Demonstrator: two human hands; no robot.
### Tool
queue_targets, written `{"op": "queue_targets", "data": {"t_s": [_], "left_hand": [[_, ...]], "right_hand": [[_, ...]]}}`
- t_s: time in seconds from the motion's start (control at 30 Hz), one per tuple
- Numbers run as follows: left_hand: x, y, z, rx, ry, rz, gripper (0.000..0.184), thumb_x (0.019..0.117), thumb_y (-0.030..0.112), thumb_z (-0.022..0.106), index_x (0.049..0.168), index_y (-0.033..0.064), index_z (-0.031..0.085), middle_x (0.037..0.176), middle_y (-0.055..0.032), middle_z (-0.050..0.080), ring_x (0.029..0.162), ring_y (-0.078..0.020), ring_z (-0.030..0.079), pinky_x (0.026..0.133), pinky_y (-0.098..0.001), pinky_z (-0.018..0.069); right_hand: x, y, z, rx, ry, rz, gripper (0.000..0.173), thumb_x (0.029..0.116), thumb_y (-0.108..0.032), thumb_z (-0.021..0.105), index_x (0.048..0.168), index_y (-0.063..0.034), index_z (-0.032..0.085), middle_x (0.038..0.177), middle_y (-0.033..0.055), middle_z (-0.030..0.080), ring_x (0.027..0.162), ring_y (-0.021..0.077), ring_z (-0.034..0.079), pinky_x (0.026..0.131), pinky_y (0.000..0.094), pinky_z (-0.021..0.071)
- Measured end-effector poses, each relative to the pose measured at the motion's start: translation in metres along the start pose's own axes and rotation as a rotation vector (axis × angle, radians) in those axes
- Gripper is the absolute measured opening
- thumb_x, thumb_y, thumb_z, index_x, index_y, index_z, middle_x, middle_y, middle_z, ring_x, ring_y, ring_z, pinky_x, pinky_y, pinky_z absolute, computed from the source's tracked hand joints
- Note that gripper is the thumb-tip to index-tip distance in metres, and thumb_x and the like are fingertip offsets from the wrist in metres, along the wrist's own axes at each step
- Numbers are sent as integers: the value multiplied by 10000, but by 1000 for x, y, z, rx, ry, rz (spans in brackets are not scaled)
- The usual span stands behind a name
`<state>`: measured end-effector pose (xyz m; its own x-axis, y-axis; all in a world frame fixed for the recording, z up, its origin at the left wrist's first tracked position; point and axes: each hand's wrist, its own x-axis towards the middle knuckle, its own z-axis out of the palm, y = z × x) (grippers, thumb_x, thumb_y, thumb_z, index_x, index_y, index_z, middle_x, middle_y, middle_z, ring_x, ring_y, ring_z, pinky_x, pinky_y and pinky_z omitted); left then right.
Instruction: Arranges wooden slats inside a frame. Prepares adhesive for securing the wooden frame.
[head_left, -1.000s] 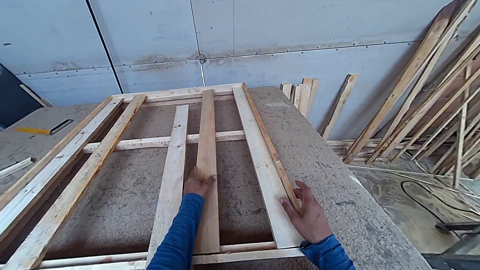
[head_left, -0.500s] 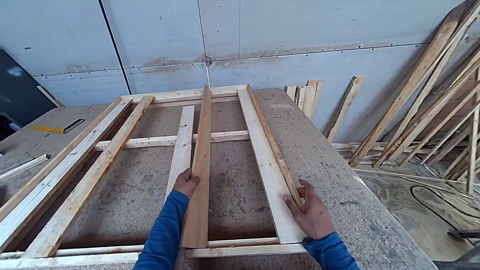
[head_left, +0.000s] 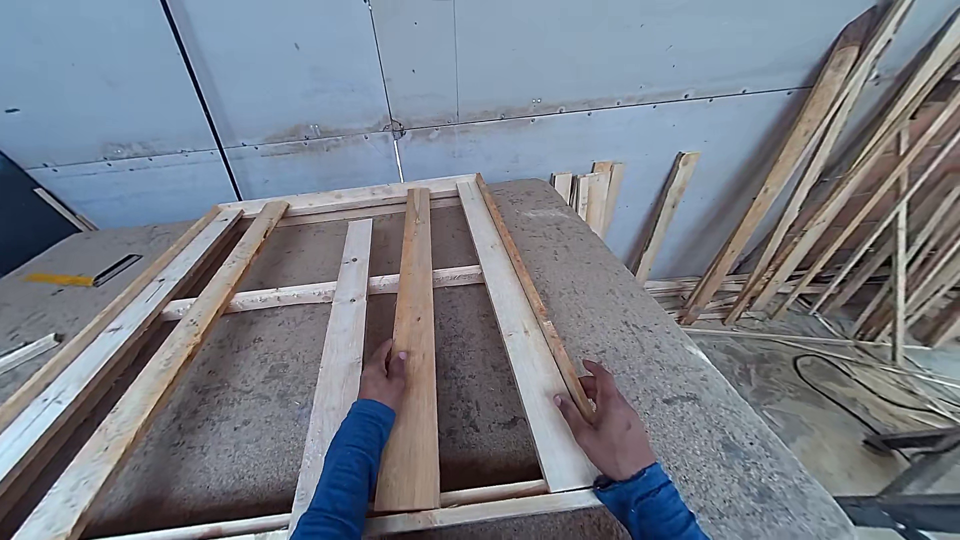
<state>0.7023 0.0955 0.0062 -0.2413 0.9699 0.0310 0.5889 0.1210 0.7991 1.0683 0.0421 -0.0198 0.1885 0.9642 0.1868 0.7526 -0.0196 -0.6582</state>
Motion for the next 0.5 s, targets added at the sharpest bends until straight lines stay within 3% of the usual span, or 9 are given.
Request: {"op": "queue_targets", "data": {"t_s": [0.23,0.33,0.37,0.43,0.5], "left_hand": [[-10,7,-3,-47,47,-7,402,1080,212,518,1438,32,554,1266,-182,687,1159,-296,677,1049,-497,510],[-14,16,-6,256,-24,-59,473,1085,264,496,1508,52,480,1351,-215,637,1227,-356,643,1072,-531,491],[-21,25,-10,383,-33,-35,505,1065,273,533,1521,65,469,1403,-214,593,1256,-365,618,1070,-527,496],[-44,42,-29,548,77,186,540,967,277,678,1466,109,556,1470,-171,514,1296,-351,556,1055,-511,503],[-67,45,-57,698,182,311,609,869,404,757,1424,202,608,1529,-127,482,1350,-372,499,1027,-567,478]], "right_hand": [[-1,0,1,47,-3,25,799,856,-465,737,1477,-41,464,1118,29,717,984,117,698,890,354,596],[-11,-6,-8,56,-12,6,801,867,-451,736,1497,-54,439,1145,49,707,981,148,702,869,385,603],[-16,-11,-13,64,-7,-2,797,870,-444,743,1502,-67,437,1146,55,709,975,168,706,856,410,608],[-25,-17,-20,83,10,-15,792,872,-436,755,1505,-85,432,1145,60,714,957,200,719,819,457,621],[-30,-18,-24,102,22,-20,797,867,-412,768,1508,-88,422,1141,71,717,934,227,727,792,488,624]]}}
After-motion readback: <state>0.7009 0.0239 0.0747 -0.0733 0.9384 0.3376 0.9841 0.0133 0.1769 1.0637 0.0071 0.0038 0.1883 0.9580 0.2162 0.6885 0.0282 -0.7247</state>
